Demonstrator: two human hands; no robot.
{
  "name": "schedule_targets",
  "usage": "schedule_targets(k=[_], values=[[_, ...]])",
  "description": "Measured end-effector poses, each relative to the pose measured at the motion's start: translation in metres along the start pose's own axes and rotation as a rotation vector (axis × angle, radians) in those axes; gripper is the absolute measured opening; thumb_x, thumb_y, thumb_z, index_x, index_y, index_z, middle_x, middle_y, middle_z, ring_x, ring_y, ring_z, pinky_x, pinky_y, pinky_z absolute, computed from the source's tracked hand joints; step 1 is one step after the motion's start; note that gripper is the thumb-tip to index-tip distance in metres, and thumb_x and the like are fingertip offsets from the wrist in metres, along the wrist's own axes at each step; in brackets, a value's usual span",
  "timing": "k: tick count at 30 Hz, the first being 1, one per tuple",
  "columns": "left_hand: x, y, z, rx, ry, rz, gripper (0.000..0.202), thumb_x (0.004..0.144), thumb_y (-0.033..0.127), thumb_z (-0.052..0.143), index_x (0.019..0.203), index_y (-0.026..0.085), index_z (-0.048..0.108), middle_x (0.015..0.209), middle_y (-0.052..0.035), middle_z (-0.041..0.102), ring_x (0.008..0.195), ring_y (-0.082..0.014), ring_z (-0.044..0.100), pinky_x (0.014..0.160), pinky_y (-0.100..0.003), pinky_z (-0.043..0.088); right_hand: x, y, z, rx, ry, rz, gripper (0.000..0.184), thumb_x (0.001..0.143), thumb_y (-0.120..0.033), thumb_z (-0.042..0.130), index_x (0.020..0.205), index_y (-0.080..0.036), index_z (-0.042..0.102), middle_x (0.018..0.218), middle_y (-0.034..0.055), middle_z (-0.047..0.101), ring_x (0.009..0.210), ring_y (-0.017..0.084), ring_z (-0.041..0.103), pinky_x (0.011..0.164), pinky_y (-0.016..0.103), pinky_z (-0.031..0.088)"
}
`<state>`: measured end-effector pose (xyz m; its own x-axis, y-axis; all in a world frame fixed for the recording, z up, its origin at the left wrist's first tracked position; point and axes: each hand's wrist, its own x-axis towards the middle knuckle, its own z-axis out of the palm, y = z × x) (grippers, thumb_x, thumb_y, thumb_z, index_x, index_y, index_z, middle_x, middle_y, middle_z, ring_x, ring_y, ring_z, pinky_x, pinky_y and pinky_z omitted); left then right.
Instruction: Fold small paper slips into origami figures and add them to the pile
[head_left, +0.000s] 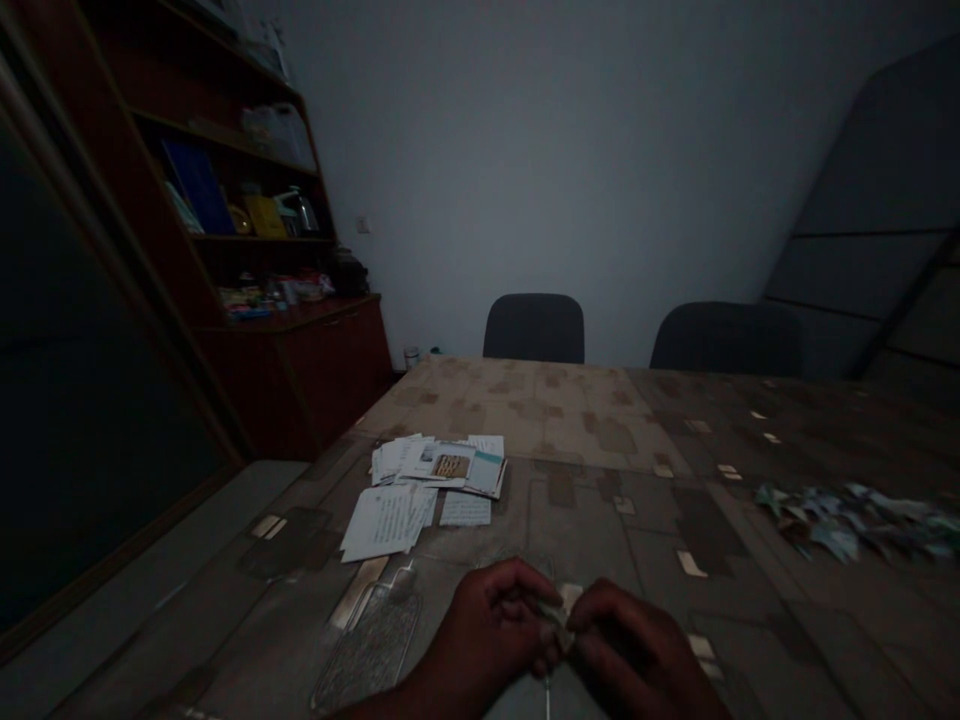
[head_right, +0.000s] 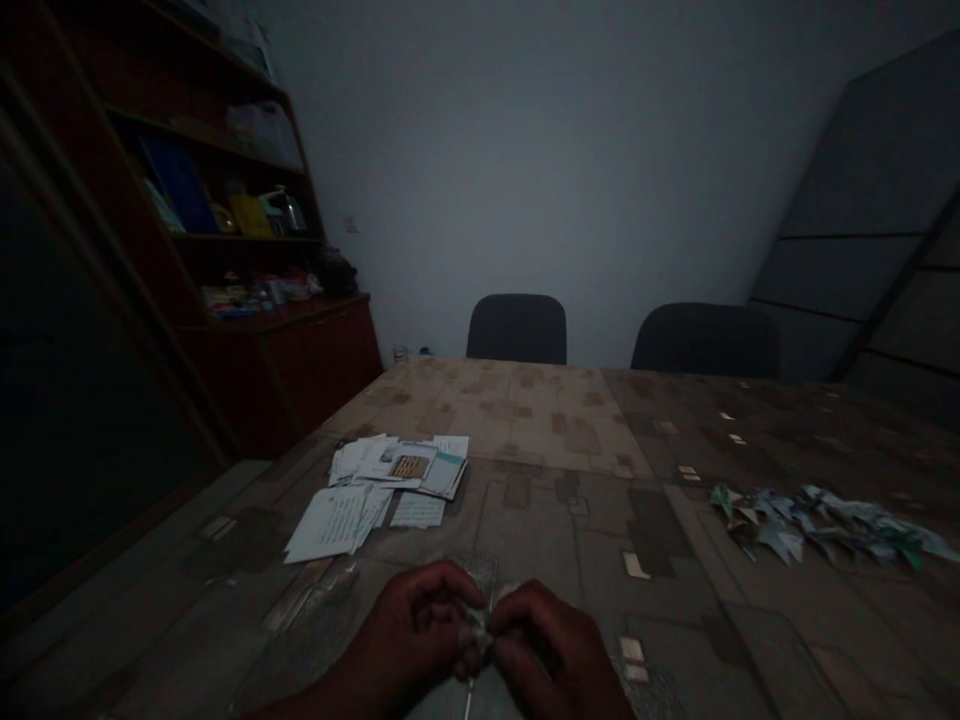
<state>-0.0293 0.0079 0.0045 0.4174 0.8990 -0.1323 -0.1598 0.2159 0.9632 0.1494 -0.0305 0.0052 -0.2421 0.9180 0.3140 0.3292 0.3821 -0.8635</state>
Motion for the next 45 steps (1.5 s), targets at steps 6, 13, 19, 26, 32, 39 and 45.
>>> schedule_targets(k=[6,13,19,26,32,39,45], values=[[-0.004,0.003,0.003,0.11,0.13,0.056,0.013,0.062,0.013,0.067,0.074,0.014,0.061,0.053,0.0031,0.059,0.049,-0.0116,0.054,0.05,-0.022,0.042,-0.002,0.0,0.011,0.154,0.136,0.162,0.021,0.072,-0.023,0.065,0.093,-0.021,0.059,0.073,0.0002,0.066,0.067,0.018,0.061,0.063,0.026,0.047],[-0.012,0.012,0.006,0.44,0.103,0.192,0.007,0.065,0.01,0.066,0.068,0.015,0.06,0.06,0.0014,0.058,0.057,-0.0124,0.054,0.053,-0.021,0.04,-0.002,-0.003,0.014,0.11,0.211,0.226,0.011,0.078,-0.031,0.063,0.084,-0.021,0.063,0.069,-0.0007,0.063,0.066,0.017,0.059,0.06,0.025,0.044],[-0.011,0.009,0.005,0.335,0.022,0.128,0.013,0.064,0.009,0.066,0.073,0.014,0.059,0.066,0.0002,0.06,0.059,-0.0124,0.056,0.054,-0.021,0.041,-0.003,0.0,0.01,0.055,0.202,0.216,0.013,0.081,-0.033,0.06,0.085,-0.022,0.065,0.072,-0.0001,0.065,0.069,0.019,0.061,0.063,0.026,0.045],[-0.007,0.0,0.004,0.037,-0.02,0.033,0.028,0.069,0.032,0.076,0.08,0.014,0.057,0.06,0.0032,0.059,0.048,-0.0105,0.057,0.049,-0.022,0.044,-0.002,-0.001,0.006,0.02,0.152,0.167,0.016,0.085,-0.034,0.055,0.084,-0.022,0.066,0.074,0.0009,0.066,0.072,0.019,0.063,0.067,0.026,0.047],[-0.003,-0.007,0.003,-0.023,-0.047,-0.015,0.04,0.063,0.044,0.08,0.077,0.012,0.061,0.056,0.0025,0.059,0.044,-0.0099,0.056,0.045,-0.021,0.044,-0.001,-0.005,0.007,-0.039,0.17,0.169,0.012,0.082,-0.031,0.058,0.083,-0.021,0.066,0.069,-0.0005,0.064,0.065,0.017,0.061,0.06,0.024,0.047],[0.0,-0.007,0.002,-0.022,-0.014,-0.058,0.045,0.061,0.053,0.079,0.068,0.014,0.057,0.044,0.0015,0.059,0.037,-0.0099,0.053,0.041,-0.02,0.042,-0.002,-0.002,0.01,0.111,0.217,0.241,0.023,0.082,-0.044,0.062,0.078,-0.021,0.065,0.065,0.0001,0.063,0.063,0.018,0.059,0.058,0.026,0.045],[0.0,-0.007,-0.001,-0.064,0.004,-0.026,0.047,0.062,0.055,0.078,0.069,0.015,0.055,0.045,0.0003,0.062,0.037,-0.0095,0.052,0.041,-0.019,0.04,-0.001,-0.001,0.013,0.275,0.203,0.316,0.035,0.082,-0.056,0.061,0.083,-0.021,0.065,0.066,-0.0013,0.06,0.06,0.015,0.054,0.055,0.024,0.04]])
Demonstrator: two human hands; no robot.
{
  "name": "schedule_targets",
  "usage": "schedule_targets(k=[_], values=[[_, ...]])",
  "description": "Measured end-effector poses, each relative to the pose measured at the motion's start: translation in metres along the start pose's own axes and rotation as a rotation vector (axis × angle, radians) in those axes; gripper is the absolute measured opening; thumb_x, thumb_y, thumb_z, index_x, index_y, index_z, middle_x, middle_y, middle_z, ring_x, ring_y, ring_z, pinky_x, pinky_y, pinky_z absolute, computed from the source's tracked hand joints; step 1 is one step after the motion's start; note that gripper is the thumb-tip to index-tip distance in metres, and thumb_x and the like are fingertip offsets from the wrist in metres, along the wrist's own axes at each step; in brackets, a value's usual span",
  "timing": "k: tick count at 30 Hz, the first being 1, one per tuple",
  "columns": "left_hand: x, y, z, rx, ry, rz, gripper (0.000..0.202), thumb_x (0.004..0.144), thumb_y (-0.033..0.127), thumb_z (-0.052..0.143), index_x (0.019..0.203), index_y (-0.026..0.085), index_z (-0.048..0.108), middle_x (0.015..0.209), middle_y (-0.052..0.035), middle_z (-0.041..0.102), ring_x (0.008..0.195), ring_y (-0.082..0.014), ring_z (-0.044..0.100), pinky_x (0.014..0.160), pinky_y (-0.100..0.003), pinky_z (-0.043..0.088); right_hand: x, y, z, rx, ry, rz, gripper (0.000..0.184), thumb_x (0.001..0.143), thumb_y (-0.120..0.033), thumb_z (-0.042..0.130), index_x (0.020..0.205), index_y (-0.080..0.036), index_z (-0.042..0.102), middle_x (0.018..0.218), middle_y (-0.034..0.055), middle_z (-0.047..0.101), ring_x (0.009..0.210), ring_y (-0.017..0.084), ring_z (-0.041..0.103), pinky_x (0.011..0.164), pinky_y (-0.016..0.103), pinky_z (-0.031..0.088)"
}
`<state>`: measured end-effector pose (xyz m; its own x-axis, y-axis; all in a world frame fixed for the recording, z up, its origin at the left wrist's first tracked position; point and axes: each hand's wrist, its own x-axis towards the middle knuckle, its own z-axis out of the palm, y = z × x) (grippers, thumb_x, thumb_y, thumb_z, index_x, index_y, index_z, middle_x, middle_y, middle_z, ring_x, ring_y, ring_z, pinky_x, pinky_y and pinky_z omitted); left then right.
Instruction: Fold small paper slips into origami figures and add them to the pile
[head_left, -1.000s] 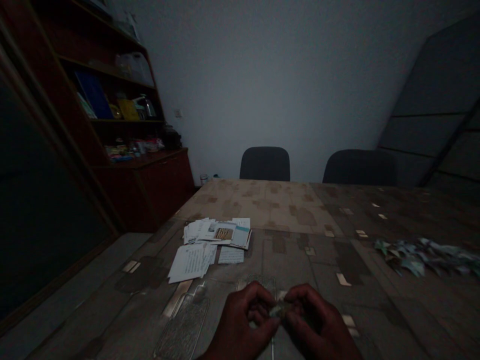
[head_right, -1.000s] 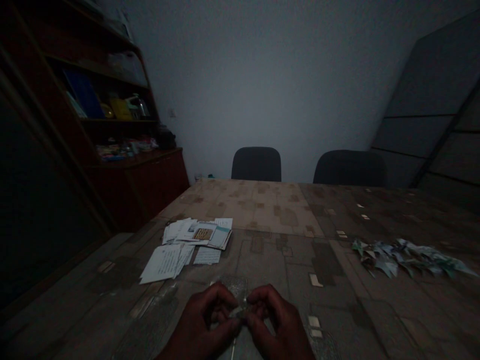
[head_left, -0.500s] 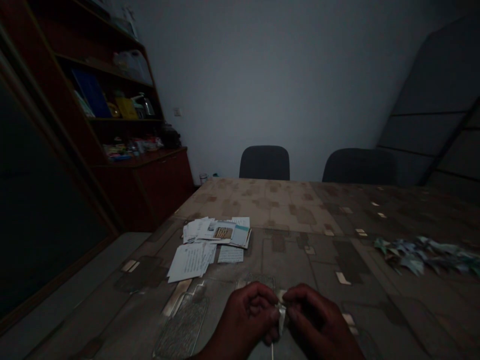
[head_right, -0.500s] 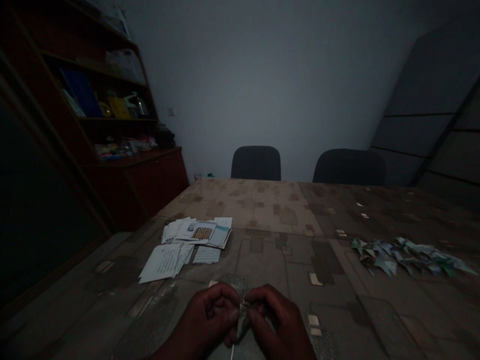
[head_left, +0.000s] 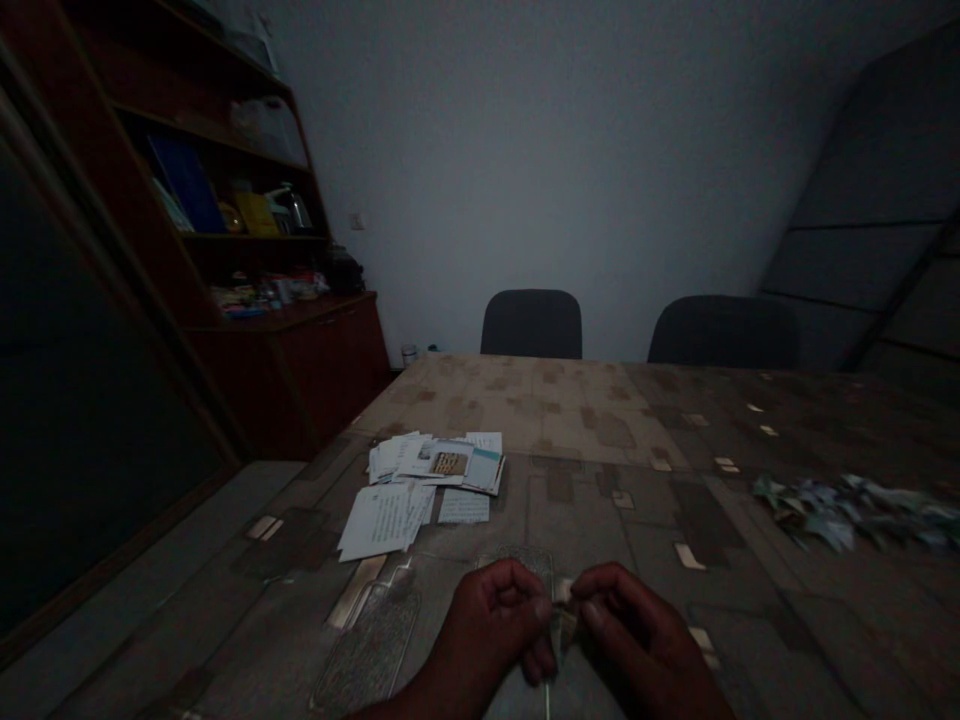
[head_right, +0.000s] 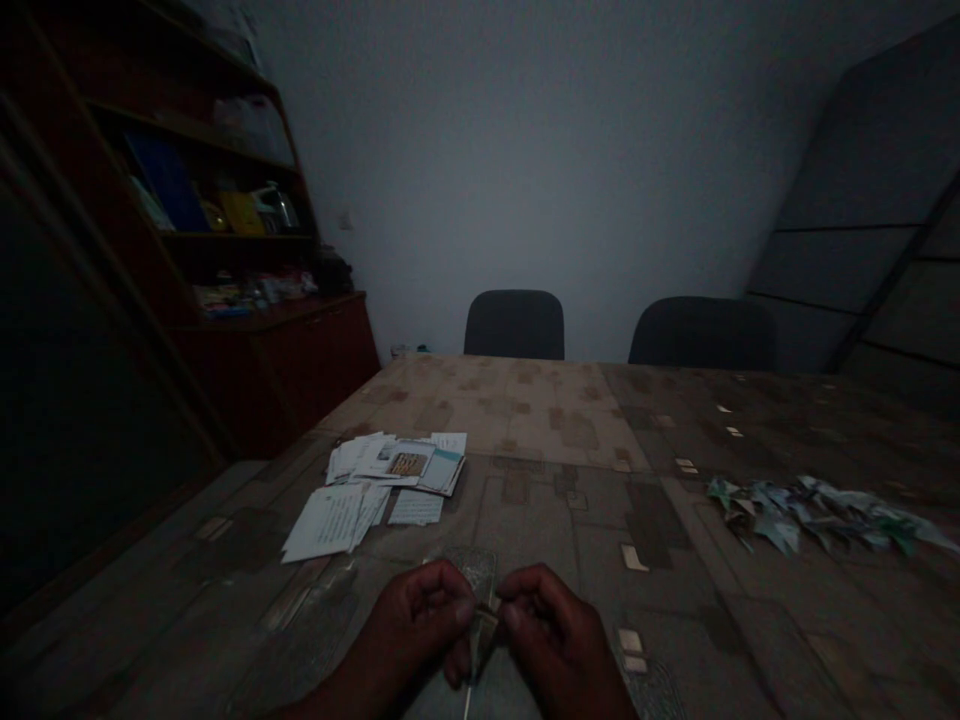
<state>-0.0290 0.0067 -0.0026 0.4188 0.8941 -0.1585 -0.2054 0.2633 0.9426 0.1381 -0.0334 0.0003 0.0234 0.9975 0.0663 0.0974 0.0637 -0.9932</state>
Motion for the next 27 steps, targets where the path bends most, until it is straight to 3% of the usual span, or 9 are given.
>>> schedule_targets(k=[7,17,22,25,27], values=[[-0.003,0.001,0.0,-0.02,0.002,0.015,0.045,0.065,0.053,0.078,0.068,0.014,0.055,0.046,-0.0005,0.062,0.037,-0.0091,0.051,0.042,-0.019,0.039,-0.001,-0.003,0.005,0.11,-0.058,0.025,0.044,0.074,-0.063,0.067,0.075,-0.019,0.062,0.062,-0.0031,0.054,0.06,0.015,0.05,0.058,0.024,0.038],[-0.005,0.002,0.0,-0.009,-0.048,-0.023,0.045,0.063,0.053,0.078,0.067,0.014,0.058,0.046,-0.0024,0.063,0.038,-0.0109,0.053,0.043,-0.021,0.04,0.001,0.002,-0.001,0.033,-0.167,0.041,0.042,0.081,-0.061,0.056,0.076,-0.02,0.056,0.062,-0.0036,0.048,0.057,0.014,0.044,0.055,0.025,0.034],[-0.008,0.007,0.005,0.095,0.069,-0.008,0.044,0.063,0.053,0.077,0.062,0.015,0.055,0.046,-0.002,0.062,0.039,-0.0105,0.053,0.043,-0.021,0.04,-0.003,-0.002,0.001,-0.2,-0.033,-0.134,0.024,0.086,-0.043,0.054,0.08,-0.021,0.059,0.063,-0.0023,0.055,0.058,0.016,0.052,0.054,0.024,0.04],[-0.009,0.013,0.009,0.157,0.17,0.004,0.042,0.063,0.05,0.077,0.059,0.016,0.053,0.045,0.0001,0.06,0.038,-0.0091,0.05,0.042,-0.02,0.039,-0.006,-0.006,0.001,-0.417,0.052,-0.319,0.009,0.085,-0.027,0.056,0.078,-0.023,0.059,0.065,-0.0014,0.058,0.058,0.016,0.055,0.056,0.025,0.043],[-0.01,0.015,0.011,0.164,0.209,0.02,0.042,0.063,0.05,0.077,0.059,0.016,0.053,0.044,0.0016,0.058,0.037,-0.0083,0.049,0.042,-0.02,0.038,-0.007,-0.008,0.0,-0.531,0.027,-0.467,0.008,0.084,-0.019,0.056,0.078,-0.023,0.059,0.068,0.0001,0.061,0.062,0.017,0.058,0.059,0.025,0.045]])
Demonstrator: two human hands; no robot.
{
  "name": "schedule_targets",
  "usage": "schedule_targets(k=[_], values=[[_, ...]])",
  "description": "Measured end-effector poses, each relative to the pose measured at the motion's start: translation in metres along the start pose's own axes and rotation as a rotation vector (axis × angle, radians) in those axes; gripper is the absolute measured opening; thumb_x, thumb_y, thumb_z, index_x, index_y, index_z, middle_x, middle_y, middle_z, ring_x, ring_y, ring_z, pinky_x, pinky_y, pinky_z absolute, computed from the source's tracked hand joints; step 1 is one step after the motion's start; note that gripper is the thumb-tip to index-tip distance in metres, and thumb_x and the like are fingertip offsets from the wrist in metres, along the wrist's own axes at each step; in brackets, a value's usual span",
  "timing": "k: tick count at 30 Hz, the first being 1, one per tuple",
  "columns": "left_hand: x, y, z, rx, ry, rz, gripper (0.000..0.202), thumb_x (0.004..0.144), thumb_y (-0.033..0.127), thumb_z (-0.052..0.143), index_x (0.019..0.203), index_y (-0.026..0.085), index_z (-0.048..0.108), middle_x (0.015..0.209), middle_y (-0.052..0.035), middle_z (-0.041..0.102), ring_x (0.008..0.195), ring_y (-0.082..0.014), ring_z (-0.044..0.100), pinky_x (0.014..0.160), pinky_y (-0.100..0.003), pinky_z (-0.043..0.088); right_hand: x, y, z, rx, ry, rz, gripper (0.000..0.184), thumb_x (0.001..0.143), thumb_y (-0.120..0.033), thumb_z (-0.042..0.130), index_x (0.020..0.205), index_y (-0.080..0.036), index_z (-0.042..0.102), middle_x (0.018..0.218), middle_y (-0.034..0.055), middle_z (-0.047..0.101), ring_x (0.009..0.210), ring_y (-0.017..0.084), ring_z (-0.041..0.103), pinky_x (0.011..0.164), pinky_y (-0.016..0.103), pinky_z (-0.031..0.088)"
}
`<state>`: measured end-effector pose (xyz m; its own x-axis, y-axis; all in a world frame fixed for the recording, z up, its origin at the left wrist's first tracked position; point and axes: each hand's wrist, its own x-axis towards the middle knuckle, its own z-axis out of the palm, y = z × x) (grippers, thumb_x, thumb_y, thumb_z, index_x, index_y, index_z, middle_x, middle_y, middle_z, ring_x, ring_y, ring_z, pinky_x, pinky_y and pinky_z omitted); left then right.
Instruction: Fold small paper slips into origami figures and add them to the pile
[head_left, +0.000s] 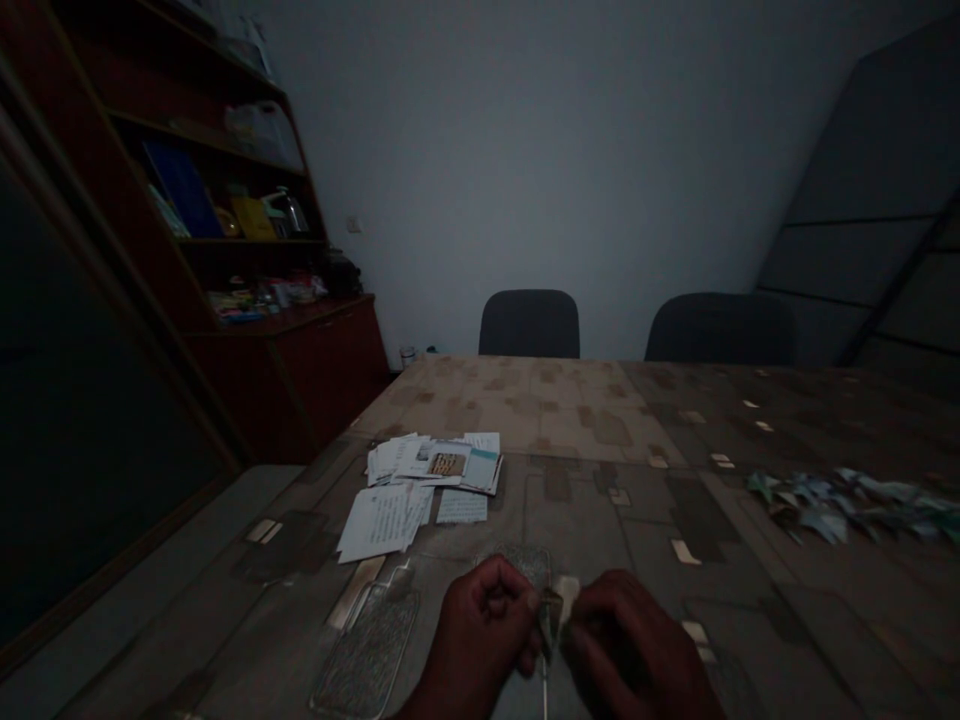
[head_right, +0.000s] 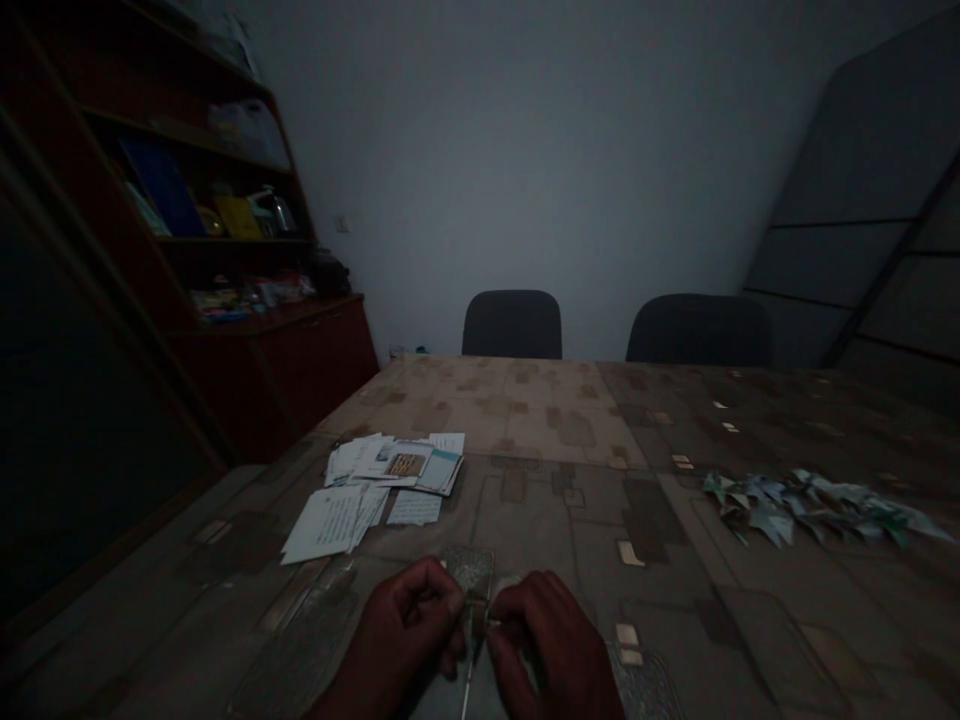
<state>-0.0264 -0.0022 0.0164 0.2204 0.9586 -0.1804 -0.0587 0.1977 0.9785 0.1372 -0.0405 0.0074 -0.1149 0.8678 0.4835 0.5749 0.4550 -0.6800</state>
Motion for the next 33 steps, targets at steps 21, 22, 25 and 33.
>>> schedule_targets(k=[21,22,25,33], values=[[0.001,0.003,-0.001,0.045,-0.141,0.035,0.048,0.065,0.06,0.073,0.062,0.015,0.055,0.043,0.0018,0.056,0.037,-0.0094,0.05,0.04,-0.019,0.037,0.001,0.002,0.0,0.197,-0.026,0.12,0.006,0.085,-0.024,0.054,0.08,-0.023,0.057,0.067,-0.0025,0.061,0.06,0.015,0.059,0.056,0.023,0.045],[0.001,0.002,-0.001,0.027,-0.13,0.028,0.046,0.066,0.057,0.073,0.061,0.015,0.055,0.044,0.0013,0.057,0.037,-0.0091,0.05,0.04,-0.019,0.037,0.001,0.003,-0.001,0.148,-0.033,0.073,0.007,0.086,-0.022,0.054,0.081,-0.023,0.058,0.069,-0.0016,0.062,0.062,0.016,0.06,0.058,0.024,0.045],[0.002,-0.007,0.001,-0.088,-0.104,0.012,0.041,0.069,0.051,0.073,0.062,0.014,0.056,0.045,0.0002,0.06,0.036,-0.0089,0.05,0.04,-0.019,0.038,0.001,0.004,-0.004,0.026,-0.063,-0.039,0.008,0.087,-0.017,0.055,0.086,-0.023,0.059,0.076,0.0006,0.064,0.068,0.017,0.062,0.062,0.026,0.047],[-0.001,-0.018,0.011,-0.161,-0.077,-0.009,0.041,0.068,0.05,0.074,0.062,0.013,0.059,0.045,-0.0029,0.063,0.038,-0.0113,0.054,0.044,-0.021,0.04,0.002,0.005,-0.011,-0.119,-0.079,-0.204,0.02,0.082,-0.01,0.058,0.098,-0.022,0.055,0.083,0.0028,0.066,0.073,0.02,0.064,0.063,0.029,0.052]])
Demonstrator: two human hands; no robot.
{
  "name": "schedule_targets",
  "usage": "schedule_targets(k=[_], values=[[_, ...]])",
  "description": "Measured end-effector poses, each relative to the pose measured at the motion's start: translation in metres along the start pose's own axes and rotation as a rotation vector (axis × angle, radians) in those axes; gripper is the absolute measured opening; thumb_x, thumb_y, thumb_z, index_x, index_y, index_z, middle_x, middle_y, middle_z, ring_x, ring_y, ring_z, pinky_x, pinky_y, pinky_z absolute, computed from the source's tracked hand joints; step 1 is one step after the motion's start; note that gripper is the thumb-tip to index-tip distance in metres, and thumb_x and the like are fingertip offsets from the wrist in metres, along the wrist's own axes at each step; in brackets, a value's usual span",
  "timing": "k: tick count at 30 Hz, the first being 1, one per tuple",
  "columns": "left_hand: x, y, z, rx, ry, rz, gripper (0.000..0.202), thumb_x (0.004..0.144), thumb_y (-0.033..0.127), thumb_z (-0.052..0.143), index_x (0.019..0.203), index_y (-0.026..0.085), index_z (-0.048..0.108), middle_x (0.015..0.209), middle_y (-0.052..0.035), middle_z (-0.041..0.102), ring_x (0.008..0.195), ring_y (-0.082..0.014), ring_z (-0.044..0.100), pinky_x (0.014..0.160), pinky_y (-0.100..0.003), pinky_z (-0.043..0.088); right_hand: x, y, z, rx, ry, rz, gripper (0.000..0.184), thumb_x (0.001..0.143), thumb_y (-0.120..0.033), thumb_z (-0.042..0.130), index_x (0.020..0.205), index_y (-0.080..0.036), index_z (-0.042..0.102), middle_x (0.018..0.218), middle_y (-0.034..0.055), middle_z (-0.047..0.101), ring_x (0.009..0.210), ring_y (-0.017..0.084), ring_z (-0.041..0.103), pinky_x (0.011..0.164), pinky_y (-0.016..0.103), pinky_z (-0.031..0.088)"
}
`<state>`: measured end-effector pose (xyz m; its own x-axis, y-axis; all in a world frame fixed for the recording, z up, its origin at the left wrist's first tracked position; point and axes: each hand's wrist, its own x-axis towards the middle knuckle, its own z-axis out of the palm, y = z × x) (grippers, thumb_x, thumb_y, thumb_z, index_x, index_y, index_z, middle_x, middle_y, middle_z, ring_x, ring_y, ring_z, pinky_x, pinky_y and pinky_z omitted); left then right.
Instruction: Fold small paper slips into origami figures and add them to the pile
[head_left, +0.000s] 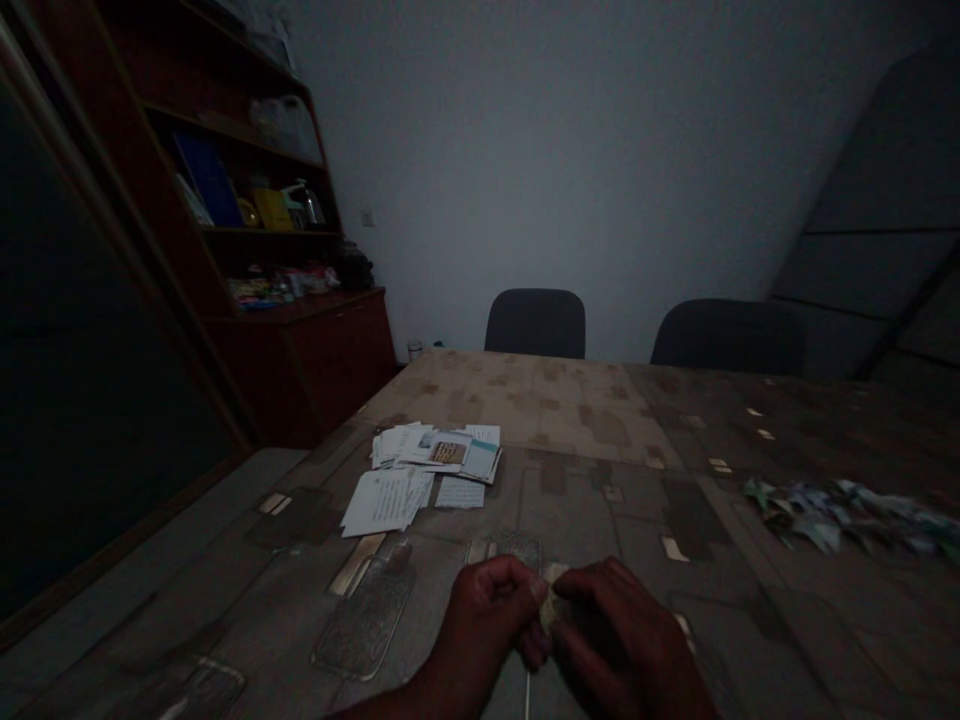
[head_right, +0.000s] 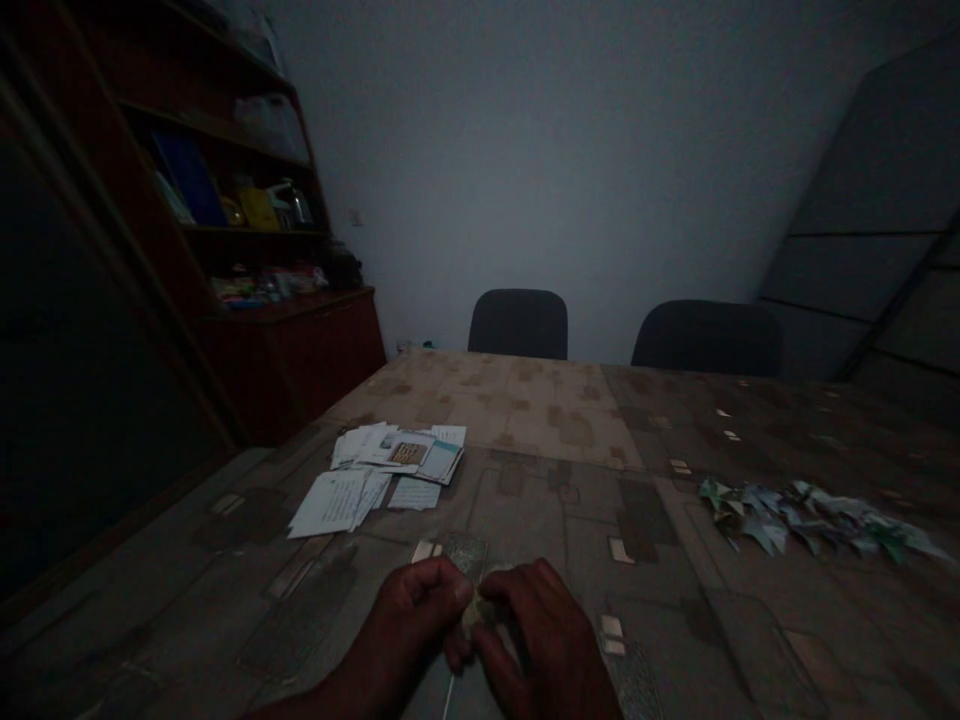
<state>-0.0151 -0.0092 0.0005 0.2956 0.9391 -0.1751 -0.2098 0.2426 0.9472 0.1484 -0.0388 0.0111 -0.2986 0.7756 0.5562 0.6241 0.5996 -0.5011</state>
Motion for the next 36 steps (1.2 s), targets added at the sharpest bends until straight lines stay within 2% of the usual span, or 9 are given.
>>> schedule_targets(k=[3,10,17,27,36], values=[[-0.0009,0.0025,-0.0005,0.013,0.011,0.015,0.039,0.069,0.049,0.073,0.062,0.013,0.059,0.046,-0.0033,0.064,0.039,-0.0114,0.055,0.046,-0.022,0.041,-0.0009,0.0014,-0.0005,-0.014,-0.016,-0.048,0.026,0.082,-0.007,0.056,0.103,-0.022,0.053,0.086,0.004,0.067,0.076,0.02,0.064,0.064,0.03,0.053],[-0.0024,0.0044,0.0019,0.047,0.028,0.034,0.039,0.07,0.049,0.072,0.062,0.014,0.057,0.046,-0.003,0.064,0.039,-0.0107,0.053,0.045,-0.021,0.04,-0.0026,0.0008,-0.0004,-0.013,-0.026,-0.02,0.02,0.086,-0.008,0.051,0.1,-0.021,0.056,0.083,0.0032,0.067,0.072,0.018,0.066,0.063,0.028,0.054],[-0.001,0.004,0.0017,0.008,0.023,0.012,0.04,0.068,0.051,0.073,0.064,0.014,0.057,0.046,-0.0023,0.063,0.037,-0.0104,0.053,0.042,-0.02,0.039,-0.0004,0.0012,-0.0054,0.16,-0.049,0.183,0.019,0.082,-0.016,0.063,0.099,-0.024,0.065,0.081,0.0,0.072,0.068,0.016,0.069,0.064,0.023,0.055],[-0.0024,0.0094,0.0012,0.001,0.012,-0.007,0.035,0.071,0.046,0.07,0.065,0.014,0.057,0.047,-0.0024,0.064,0.038,-0.0103,0.053,0.043,-0.02,0.04,-0.0018,0.0012,-0.0043,0.347,-0.073,0.428,0.016,0.085,-0.028,0.059,0.098,-0.023,0.067,0.082,0.0027,0.075,0.076,0.02,0.071,0.068,0.026,0.055],[0.0002,0.0063,-0.0004,-0.027,-0.015,0.002,0.038,0.07,0.05,0.071,0.064,0.014,0.057,0.047,-0.0035,0.064,0.037,-0.0104,0.053,0.042,-0.021,0.04,-0.0014,0.0004,-0.0064,0.423,-0.08,0.461,0.018,0.086,-0.032,0.058,0.099,-0.024,0.069,0.087,0.0036,0.076,0.08,0.02,0.072,0.072,0.026,0.055]])
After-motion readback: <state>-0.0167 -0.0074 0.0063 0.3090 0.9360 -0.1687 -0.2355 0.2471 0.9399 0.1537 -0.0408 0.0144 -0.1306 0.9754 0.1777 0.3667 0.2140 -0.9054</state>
